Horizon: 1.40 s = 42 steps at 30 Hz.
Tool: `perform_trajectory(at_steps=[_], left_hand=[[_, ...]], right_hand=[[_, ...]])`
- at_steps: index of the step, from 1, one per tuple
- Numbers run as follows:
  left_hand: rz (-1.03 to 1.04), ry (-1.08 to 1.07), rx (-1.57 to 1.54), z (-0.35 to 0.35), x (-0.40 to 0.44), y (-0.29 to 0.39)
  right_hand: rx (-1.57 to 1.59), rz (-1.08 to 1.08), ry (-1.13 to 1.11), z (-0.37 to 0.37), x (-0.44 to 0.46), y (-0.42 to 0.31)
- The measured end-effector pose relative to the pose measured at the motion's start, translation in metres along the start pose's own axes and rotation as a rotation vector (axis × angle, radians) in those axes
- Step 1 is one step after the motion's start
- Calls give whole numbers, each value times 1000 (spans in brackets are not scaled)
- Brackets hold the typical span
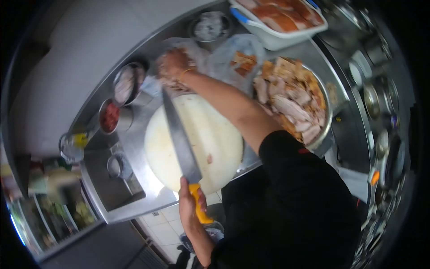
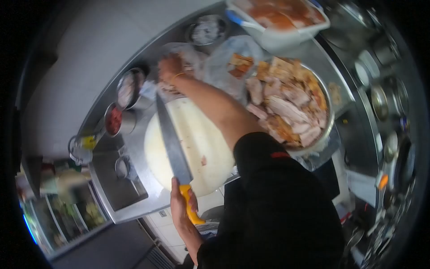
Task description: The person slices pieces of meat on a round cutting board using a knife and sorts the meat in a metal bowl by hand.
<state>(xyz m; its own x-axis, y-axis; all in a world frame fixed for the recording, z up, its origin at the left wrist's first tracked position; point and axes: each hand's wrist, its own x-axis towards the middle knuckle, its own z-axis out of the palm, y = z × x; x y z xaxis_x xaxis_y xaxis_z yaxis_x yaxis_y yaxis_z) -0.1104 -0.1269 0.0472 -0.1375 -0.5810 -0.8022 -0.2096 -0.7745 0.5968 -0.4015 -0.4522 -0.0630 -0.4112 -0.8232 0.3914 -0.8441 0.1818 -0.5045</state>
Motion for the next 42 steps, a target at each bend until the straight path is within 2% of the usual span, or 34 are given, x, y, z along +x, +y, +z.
perform_trajectory(at_steps=[2,5,9,10,11,12,14,16,17,18,22,25,26,32,35,36,40,42], left_hand=[[-28,66,6,-6,-13,-16],[-72,158,5,-10,-25,-34],[-122,256,21,-7,-31,-45],[-110,292,13,0,-31,-43],[-97,328,4,5,-32,-42],[-80,337,-5,5,-28,-45],[-94,287,11,6,-22,-40],[-55,203,35,6,-15,-39],[-23,185,41,7,-9,-39],[6,166,49,9,-3,-39],[60,125,62,30,-2,-43],[36,133,35,50,-4,-48],[37,118,30,57,-5,-49],[82,159,12,94,-23,-58],[87,221,-20,104,-30,-64],[86,231,-31,105,-32,-65],[88,190,-87,101,-32,-74],[88,204,-94,104,-32,-76]], right_hand=[[331,-72,129,-10,-11,7],[494,-116,334,-89,-64,8],[504,103,422,-200,-150,83],[337,153,437,-216,-173,124],[616,346,430,-249,-199,144],[253,311,414,-247,-224,219],[132,579,248,-319,-259,237],[-52,757,25,-347,-270,251],[-142,846,-86,-354,-274,256],[-33,847,-109,-352,-281,263],[48,588,-325,-355,-282,267],[-56,602,-146,-325,-285,259],[100,670,-99,-324,-282,252],[316,689,-39,-333,-260,258],[772,673,-32,-346,-254,288],[782,738,-57,-366,-246,275],[1019,790,-136,-389,-235,296],[1120,816,-100,-396,-234,293]])
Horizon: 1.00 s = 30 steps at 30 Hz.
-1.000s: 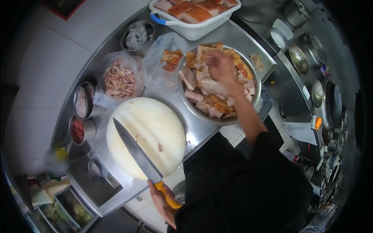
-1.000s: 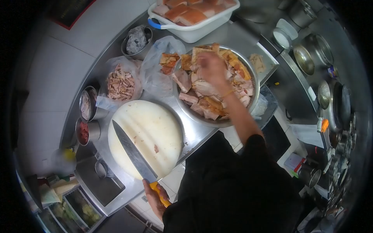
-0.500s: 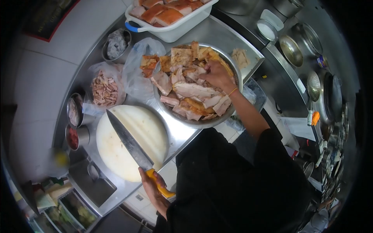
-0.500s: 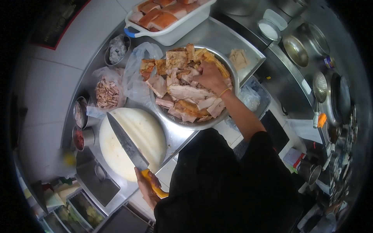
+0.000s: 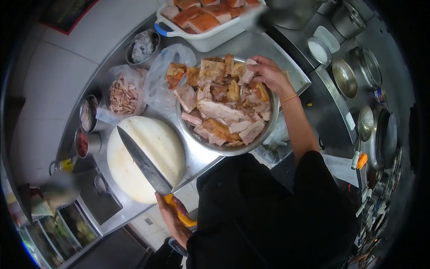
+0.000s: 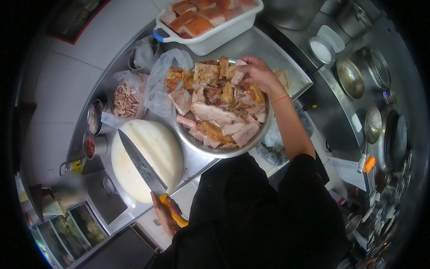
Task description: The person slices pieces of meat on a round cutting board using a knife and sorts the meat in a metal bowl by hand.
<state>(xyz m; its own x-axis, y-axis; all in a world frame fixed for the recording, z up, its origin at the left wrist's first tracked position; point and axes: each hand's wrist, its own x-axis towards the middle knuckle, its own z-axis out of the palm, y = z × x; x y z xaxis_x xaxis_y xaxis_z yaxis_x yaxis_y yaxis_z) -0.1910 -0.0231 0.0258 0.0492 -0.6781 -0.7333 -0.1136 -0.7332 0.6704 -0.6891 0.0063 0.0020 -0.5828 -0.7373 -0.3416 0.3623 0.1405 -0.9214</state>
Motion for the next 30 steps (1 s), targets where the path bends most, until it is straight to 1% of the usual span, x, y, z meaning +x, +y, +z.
perform_trajectory(at_steps=[1,4,7,10,13,14,17,18,19,20,22,25,26,29,30], left_hand=[[0,7,-4,1,-1,-1],[18,-15,31,2,-1,-4],[21,-37,30,5,-6,-1],[41,-91,9,-5,-2,-3],[13,-78,-20,-15,-6,-1],[40,-64,-29,-20,-7,-3],[19,1,-90,-34,-12,-6],[29,35,-87,-38,-17,-7],[31,41,-114,-45,-17,-12],[34,41,-141,-52,-15,-19],[31,48,-165,-64,-17,-27],[26,102,-155,-78,-26,-33],[28,133,-144,-81,-30,-35],[15,180,-130,-95,-37,-41],[13,183,-125,-100,-35,-43]], right_hand=[[53,6,0,0,0,-2],[350,8,-178,-11,4,2],[556,-3,-320,-5,3,4],[598,33,-395,31,-8,4],[403,15,-559,86,-15,9],[328,25,-546,113,-24,10],[-97,-47,-574,196,-48,21],[-188,-125,-652,215,-38,50],[-355,-212,-700,238,-36,67],[-519,-192,-723,262,-44,71],[-854,-414,-588,319,-39,122],[-890,-237,-678,370,-49,135],[-917,-243,-655,378,-52,136],[-805,-267,-715,372,-42,138],[-911,-450,-711,369,-33,146]])
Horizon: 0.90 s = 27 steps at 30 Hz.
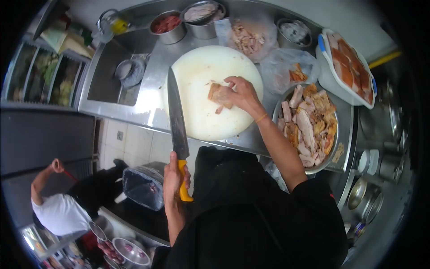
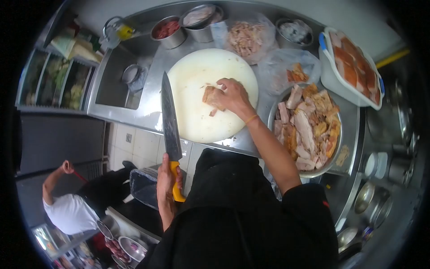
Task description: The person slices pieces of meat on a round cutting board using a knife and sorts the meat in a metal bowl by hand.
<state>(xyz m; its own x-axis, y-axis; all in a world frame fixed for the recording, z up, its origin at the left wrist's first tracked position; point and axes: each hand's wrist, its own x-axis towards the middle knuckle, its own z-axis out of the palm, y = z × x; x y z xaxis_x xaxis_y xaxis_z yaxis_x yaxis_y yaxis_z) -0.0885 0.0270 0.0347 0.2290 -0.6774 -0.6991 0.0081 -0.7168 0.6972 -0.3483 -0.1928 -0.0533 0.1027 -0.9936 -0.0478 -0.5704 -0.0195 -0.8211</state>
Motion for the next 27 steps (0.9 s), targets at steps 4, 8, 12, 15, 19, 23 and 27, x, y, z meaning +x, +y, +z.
perform_trajectory(at_steps=[4,8,12,15,19,23,27], left_hand=[[-58,39,86,-15,3,-7],[-46,-6,304,-28,-8,-5],[-62,-129,549,-46,-23,-4],[-102,-186,668,-51,-21,-7],[-13,-91,756,-42,-9,-1],[84,110,777,-34,-7,7],[139,101,764,-23,-18,10]], right_hand=[[-274,-306,76,19,-9,-1],[-335,-300,-15,19,1,-3],[-388,-247,77,-12,6,12],[-411,-264,72,-26,-1,14],[-389,-343,109,-13,-7,20],[-278,-363,67,23,-35,15],[-216,-323,47,46,-73,-7]])
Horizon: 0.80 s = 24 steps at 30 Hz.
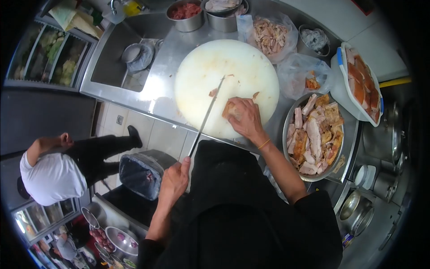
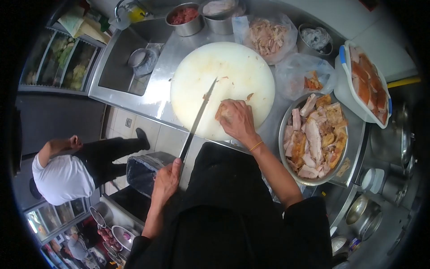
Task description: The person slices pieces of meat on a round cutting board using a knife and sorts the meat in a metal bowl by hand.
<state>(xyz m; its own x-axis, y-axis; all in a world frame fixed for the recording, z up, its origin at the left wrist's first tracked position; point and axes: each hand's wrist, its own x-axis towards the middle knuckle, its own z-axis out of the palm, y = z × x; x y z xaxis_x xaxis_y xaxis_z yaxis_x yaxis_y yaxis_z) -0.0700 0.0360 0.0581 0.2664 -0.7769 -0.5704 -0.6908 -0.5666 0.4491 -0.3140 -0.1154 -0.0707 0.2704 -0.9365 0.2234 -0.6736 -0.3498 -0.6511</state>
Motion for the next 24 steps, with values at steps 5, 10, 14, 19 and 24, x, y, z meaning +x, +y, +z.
perform_trajectory(at_steps=[5,10,14,19,24], left_hand=[[30,-38,41,25,3,-2],[18,-23,80,21,-11,19],[-2,-53,147,21,-17,24],[-50,-81,200,13,-46,14],[150,-140,301,21,-29,10]], right_hand=[[12,-4,194,15,-1,-1],[26,30,212,18,3,0],[-9,51,210,23,3,2],[-19,46,176,19,4,-1],[-16,0,180,22,6,0]])
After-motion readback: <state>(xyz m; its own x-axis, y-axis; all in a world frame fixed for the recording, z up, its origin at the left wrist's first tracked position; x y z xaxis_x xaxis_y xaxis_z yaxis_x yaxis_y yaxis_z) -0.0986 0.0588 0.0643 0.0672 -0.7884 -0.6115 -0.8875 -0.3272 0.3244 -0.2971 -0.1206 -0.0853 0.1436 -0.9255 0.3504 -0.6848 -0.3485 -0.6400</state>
